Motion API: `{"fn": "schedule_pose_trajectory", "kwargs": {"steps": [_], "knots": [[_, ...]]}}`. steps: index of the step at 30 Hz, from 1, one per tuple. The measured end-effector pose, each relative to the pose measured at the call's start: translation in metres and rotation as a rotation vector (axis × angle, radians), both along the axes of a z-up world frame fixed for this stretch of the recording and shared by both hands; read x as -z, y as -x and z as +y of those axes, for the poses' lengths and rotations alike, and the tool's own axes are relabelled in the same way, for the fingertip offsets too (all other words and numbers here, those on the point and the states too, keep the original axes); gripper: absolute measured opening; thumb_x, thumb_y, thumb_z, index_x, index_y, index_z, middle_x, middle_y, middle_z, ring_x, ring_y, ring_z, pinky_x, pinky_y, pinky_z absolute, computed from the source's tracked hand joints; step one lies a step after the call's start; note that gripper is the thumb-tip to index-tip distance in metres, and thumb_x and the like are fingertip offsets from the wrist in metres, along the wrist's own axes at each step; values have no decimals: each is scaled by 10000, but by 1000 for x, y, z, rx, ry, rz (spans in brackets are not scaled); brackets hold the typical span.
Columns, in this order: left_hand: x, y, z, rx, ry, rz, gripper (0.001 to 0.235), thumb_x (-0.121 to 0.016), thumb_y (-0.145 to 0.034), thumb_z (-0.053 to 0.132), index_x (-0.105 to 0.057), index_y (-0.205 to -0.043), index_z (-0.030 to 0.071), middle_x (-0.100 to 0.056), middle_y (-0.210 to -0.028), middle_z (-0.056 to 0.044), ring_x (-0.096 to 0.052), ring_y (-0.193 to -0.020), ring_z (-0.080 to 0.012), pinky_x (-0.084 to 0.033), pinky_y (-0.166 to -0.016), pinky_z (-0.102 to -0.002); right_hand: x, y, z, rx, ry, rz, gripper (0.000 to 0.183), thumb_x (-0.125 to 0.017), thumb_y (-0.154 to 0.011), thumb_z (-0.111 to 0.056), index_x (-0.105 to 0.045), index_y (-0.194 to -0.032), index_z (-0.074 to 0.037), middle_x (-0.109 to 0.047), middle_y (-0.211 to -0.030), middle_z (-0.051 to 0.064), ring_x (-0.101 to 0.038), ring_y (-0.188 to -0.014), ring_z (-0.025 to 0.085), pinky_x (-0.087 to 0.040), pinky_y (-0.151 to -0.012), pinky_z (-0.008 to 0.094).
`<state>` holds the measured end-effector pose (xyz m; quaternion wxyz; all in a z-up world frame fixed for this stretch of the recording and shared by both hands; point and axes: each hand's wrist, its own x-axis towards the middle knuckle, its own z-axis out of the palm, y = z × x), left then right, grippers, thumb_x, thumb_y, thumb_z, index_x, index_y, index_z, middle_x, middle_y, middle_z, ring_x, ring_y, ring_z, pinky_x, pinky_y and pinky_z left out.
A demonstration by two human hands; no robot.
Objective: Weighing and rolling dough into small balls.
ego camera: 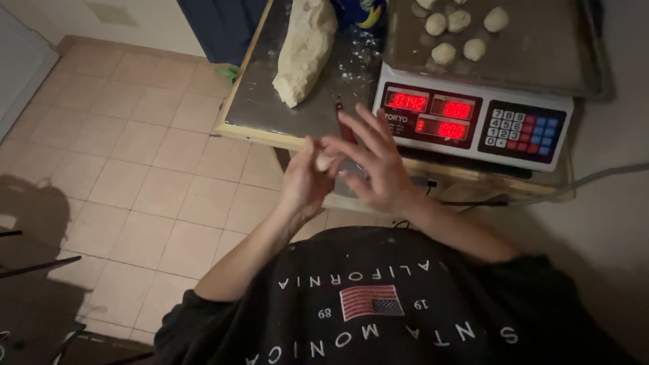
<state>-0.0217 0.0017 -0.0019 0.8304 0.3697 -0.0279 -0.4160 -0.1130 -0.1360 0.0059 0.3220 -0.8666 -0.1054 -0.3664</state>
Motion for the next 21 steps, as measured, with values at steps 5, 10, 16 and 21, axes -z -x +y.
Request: {"fn": "schedule_pose_trajectory", "kwargs": {"steps": [5,10,16,21], "knots": [[25,16,-13,74,235,-76,697,-501,-1037,593,-347,-1486,83,-638,-993,-29,-616,-715,-131,-435,-579,-177,-8,-31,28,51,113,116,557,-412,-1094,-306,-325,-1631,-182,-191,-1751,73,-100,-1654,224,47,-1393,479],[-25,-32,1,396,770,-318,1000,-188,-924,825,-220,-1646,134,-210,-1727,-146,-193,-1639,-326,-127,-1375,-519,2,-31,58,-161,222,-147,599,-307,-1107,-504,-425,-1574,-148,-357,-1665,111,-400,-1525,336,-276,-1320,566],[2,44,-41,113,847,-347,817,-462,-900,732,-474,-1400,85,-486,-1432,-265,-473,-1385,-406,-325,-1232,-588,-8,-34,37,116,331,-30,667,-180,-1118,-587,-158,-1664,-206,-57,-1762,5,21,-1645,210,78,-1381,594],[-23,-6,11,425,867,-189,1305,-145,-762,1003,-151,-1655,52,-204,-1715,-191,-271,-1557,-369,-212,-1287,-596,6,-31,46,-202,407,-216,726,-231,-1087,-591,-458,-1570,-100,-373,-1663,116,-279,-1553,380,-175,-1300,575]]}}
